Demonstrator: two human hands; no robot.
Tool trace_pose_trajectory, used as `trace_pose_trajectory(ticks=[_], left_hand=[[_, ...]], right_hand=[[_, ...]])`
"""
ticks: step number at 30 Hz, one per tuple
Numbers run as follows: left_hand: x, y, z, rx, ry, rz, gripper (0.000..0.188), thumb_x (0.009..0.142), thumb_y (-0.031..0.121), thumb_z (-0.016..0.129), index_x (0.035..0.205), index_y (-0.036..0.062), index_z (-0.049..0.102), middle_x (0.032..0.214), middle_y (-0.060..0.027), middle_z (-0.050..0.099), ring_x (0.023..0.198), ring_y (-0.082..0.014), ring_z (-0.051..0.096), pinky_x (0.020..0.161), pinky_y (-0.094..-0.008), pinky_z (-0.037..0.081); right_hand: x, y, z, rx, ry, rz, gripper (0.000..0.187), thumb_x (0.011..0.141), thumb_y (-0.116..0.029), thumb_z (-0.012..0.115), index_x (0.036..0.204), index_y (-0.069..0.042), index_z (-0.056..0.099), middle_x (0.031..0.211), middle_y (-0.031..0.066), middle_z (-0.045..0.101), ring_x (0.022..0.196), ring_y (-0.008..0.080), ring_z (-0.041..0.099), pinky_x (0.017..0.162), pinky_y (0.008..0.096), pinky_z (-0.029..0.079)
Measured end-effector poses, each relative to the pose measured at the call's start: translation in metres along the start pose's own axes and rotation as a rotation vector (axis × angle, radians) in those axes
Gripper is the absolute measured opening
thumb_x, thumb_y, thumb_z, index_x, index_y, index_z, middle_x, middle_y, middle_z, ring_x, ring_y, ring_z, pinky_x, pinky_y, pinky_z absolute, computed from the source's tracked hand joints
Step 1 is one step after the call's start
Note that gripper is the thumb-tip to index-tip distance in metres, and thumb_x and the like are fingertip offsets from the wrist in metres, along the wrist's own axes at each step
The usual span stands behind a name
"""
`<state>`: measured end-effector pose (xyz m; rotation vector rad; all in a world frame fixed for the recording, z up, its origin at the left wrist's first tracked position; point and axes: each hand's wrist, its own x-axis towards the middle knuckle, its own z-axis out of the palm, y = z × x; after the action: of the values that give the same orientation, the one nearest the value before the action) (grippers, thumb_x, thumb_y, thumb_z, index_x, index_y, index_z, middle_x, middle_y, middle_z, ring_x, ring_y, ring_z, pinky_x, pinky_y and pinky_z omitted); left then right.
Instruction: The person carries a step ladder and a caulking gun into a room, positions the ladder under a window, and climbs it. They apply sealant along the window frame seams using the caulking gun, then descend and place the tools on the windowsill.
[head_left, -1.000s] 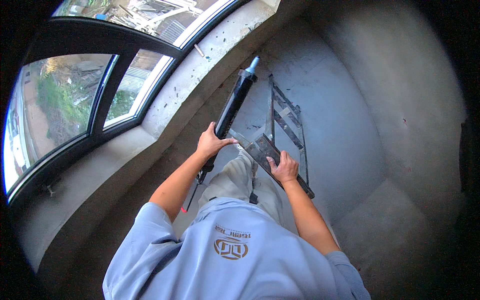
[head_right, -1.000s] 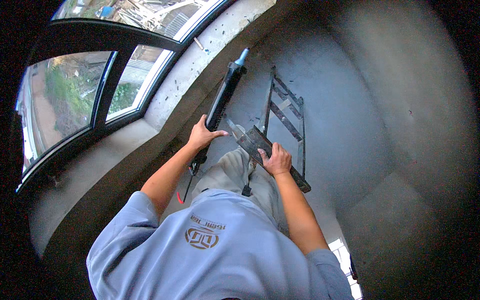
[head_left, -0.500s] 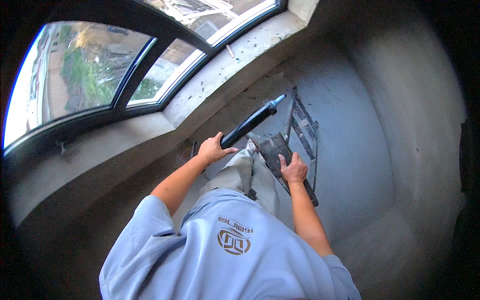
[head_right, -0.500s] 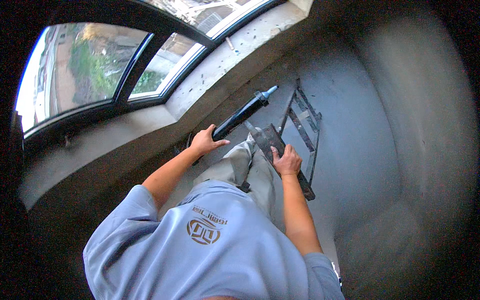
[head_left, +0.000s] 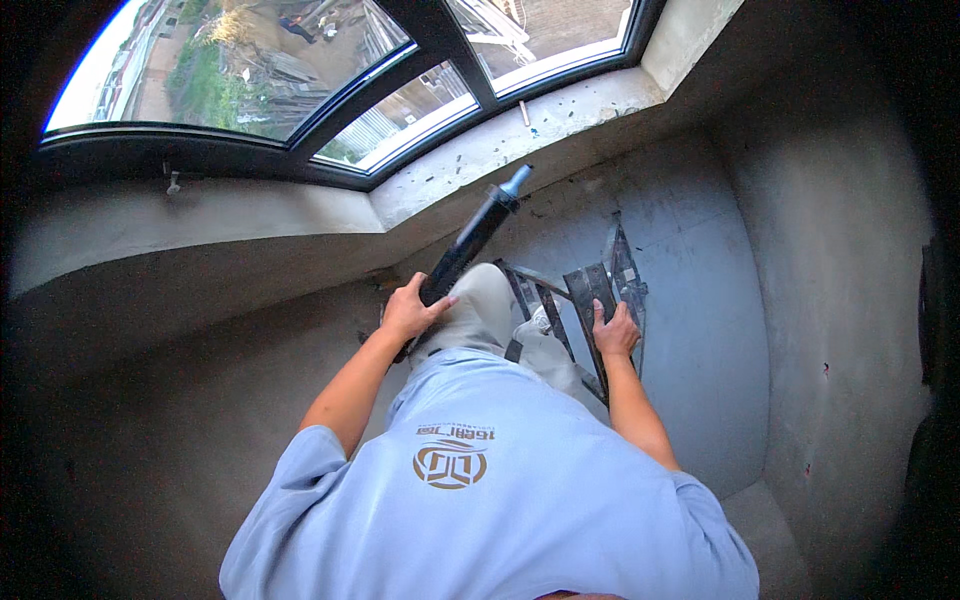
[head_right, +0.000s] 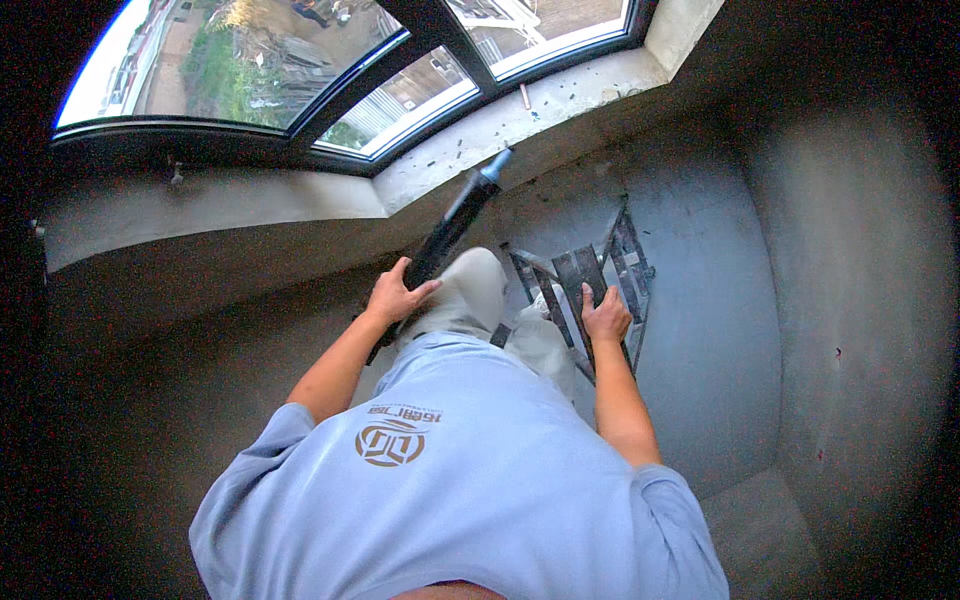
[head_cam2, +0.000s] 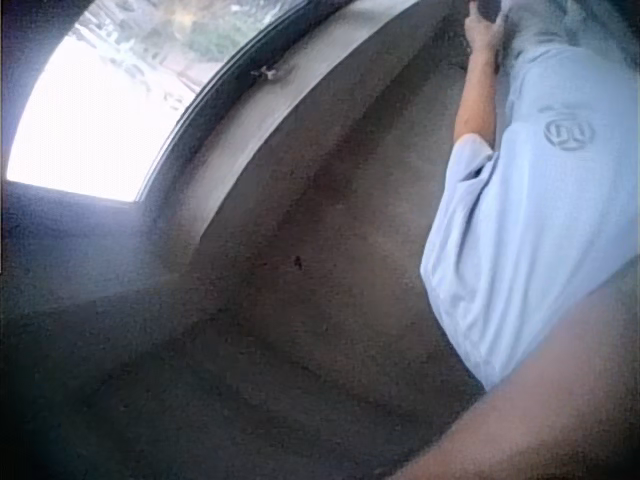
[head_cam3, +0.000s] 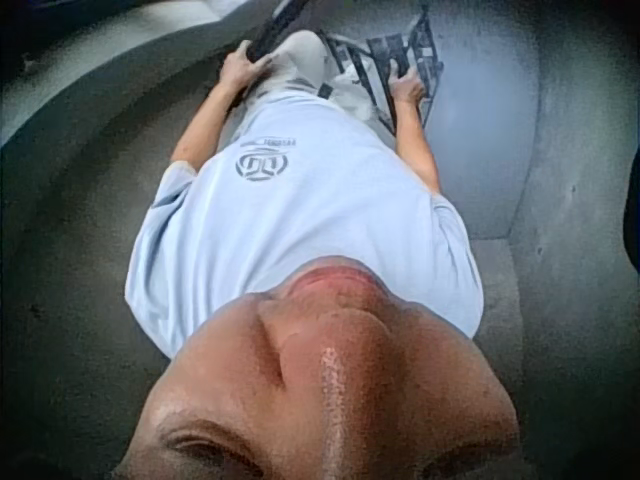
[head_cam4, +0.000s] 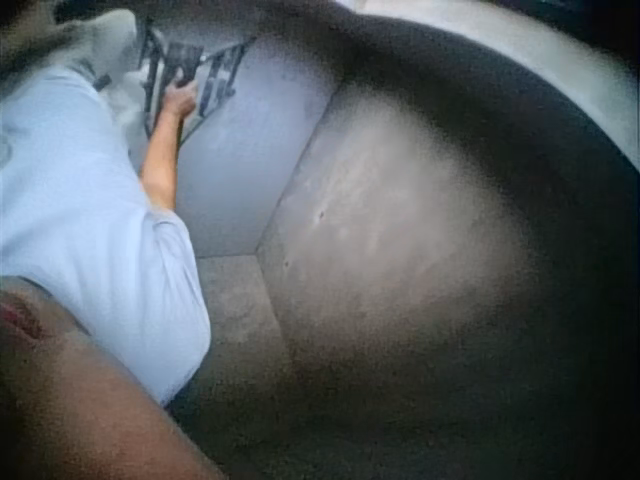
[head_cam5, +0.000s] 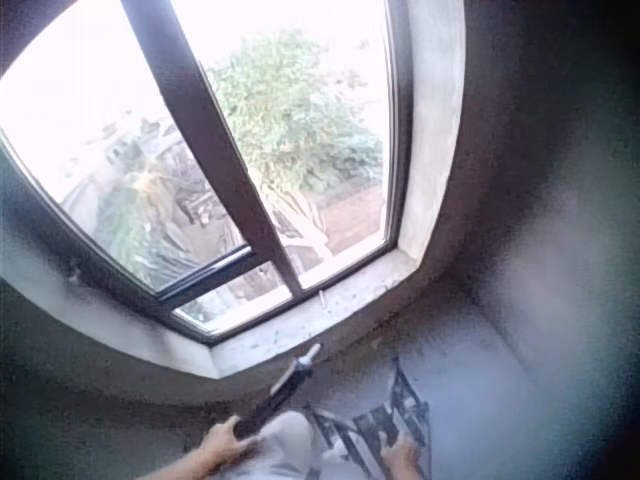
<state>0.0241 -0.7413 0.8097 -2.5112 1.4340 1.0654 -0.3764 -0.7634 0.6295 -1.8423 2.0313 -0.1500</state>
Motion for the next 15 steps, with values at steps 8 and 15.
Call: trace_pose_trajectory(ticks=[8,15], left_hand=[[0.006,-0.020,-0.086,-0.094,0.299,0.025,0.066,0.078,0.054,0.083,0.114,0.0026,0.062,0.101,-0.0229,0.073,0.098,-0.0384,0.072,0.083,-0.0441,0.055],[0.080,-0.025,-0.163,-0.088,0.214,-0.026,0.060,0.081,0.047,0.082,0.111,-0.0026,0.064,0.099,-0.0215,0.074,0.096,-0.0350,0.072,0.084,-0.0421,0.054]], right_hand=[[0.043,-0.044,0.038,0.110,0.203,0.282,0.061,0.097,-0.060,0.053,0.102,0.000,0.065,0.101,0.0247,0.068,0.095,0.0436,0.065,0.084,0.0518,0.049],[0.044,-0.058,0.028,-0.022,0.301,0.342,0.051,0.097,-0.053,0.055,0.095,-0.003,0.064,0.098,0.0197,0.068,0.094,0.0408,0.064,0.082,0.0519,0.047]])
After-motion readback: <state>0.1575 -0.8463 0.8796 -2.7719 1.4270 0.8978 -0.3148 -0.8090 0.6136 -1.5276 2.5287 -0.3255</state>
